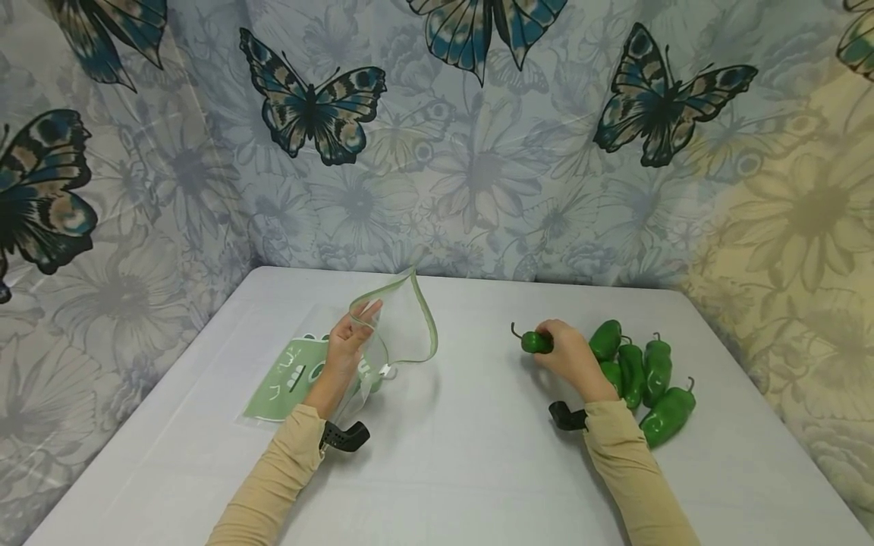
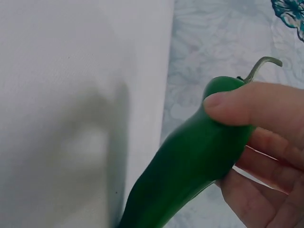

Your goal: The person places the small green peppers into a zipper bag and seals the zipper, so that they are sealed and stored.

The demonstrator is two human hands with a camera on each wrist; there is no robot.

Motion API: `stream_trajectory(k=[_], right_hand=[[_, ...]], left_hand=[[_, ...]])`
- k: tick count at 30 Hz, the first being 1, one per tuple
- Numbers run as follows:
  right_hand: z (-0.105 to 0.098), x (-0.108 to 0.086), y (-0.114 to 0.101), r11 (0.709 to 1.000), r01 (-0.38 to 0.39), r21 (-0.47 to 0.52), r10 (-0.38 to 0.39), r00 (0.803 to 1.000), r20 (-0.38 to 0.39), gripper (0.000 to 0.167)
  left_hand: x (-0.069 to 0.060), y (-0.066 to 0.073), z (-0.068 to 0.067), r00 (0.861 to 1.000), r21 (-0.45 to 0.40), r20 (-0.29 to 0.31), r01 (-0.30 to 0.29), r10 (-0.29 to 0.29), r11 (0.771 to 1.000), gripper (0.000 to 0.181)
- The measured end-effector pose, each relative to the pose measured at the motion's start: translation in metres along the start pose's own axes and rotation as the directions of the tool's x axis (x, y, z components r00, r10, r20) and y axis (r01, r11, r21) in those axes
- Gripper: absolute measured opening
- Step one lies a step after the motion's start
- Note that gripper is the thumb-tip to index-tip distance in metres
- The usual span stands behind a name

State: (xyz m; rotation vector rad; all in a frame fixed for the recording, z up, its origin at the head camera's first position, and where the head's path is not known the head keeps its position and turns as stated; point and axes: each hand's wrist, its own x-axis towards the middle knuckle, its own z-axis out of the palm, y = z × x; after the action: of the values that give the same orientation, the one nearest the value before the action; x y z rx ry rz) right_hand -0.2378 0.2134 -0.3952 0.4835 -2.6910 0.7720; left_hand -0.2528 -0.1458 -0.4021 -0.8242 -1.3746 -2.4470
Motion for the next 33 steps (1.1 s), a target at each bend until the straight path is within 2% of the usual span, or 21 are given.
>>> stream_trajectory(k=[9,16,22,25,33], right_hand=[[-0.002,0.001,-0.007,0.996,-0.035,0.083,0.04,0.997,-0.06,0.035],[-0.005,0.001,-0.011,0.988,-0.054,0.144,0.064,0.996,-0.064,0.035],[-0.004,0.001,-0.015,0.978,0.0,0.209,0.016,0.997,-0.074,0.04],[-0.004,0.001,-0.017,0.976,0.016,0.216,-0.001,0.998,-0.069,0.038],[-0.005,0.001,-0.022,0.978,-0.011,0.208,0.036,0.993,-0.117,0.035]], left_hand=[[-0.001,0.002,0.001,1.0,0.013,-0.017,0.024,-0.023,1.0,0.034],[-0.001,0.0,-0.001,1.0,-0.001,-0.011,0.017,-0.017,1.0,0.033],[-0.001,-0.001,-0.002,1.0,-0.002,-0.004,0.012,-0.012,1.0,0.036],[-0.002,-0.001,-0.002,1.0,0.014,-0.011,0.019,-0.019,1.0,0.037],[-0.002,-0.002,0.001,0.999,0.014,-0.03,0.044,-0.044,0.999,0.034]])
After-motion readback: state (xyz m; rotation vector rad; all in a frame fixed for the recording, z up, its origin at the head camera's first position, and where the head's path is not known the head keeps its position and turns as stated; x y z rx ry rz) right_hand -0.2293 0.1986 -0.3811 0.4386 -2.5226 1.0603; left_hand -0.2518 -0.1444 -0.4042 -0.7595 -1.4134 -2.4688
